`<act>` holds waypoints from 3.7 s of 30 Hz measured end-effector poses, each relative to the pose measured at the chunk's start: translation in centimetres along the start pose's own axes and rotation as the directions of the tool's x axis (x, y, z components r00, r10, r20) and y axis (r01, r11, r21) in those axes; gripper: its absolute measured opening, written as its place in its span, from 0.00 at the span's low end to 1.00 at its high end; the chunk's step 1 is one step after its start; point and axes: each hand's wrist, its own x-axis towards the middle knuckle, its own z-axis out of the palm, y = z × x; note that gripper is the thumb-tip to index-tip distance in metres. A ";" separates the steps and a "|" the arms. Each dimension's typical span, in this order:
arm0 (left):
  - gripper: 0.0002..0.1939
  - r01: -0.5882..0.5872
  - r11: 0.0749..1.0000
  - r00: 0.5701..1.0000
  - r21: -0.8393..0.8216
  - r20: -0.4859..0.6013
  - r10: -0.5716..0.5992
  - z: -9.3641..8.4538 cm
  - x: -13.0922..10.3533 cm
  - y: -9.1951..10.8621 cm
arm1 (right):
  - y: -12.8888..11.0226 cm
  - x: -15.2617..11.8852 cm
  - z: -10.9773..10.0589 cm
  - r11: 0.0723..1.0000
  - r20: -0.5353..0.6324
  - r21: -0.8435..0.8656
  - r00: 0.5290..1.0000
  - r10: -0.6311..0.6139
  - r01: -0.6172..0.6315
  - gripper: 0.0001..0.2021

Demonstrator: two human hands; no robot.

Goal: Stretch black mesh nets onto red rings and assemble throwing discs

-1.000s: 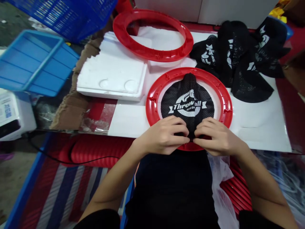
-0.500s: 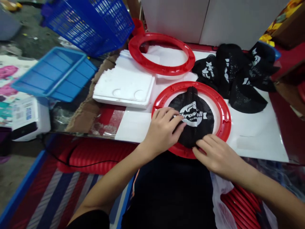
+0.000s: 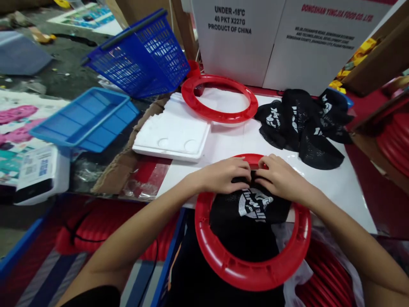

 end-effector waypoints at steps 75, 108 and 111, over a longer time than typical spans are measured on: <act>0.08 0.223 0.945 0.959 0.240 0.121 -0.257 -1.9 1.6 7.4 | 1.9 -4.2 2.2 0.914 -0.142 0.396 0.978 0.152 -0.085 0.08; 0.13 0.107 0.988 0.994 0.110 -0.040 -0.103 1.3 3.3 -1.3 | 1.9 -1.6 2.1 0.929 -0.022 0.347 0.989 0.144 -0.128 0.07; 0.09 0.144 0.989 0.988 -0.018 -0.055 -0.145 1.2 3.3 -1.2 | 2.0 -1.4 2.1 0.898 -0.075 0.423 0.983 0.169 -0.122 0.06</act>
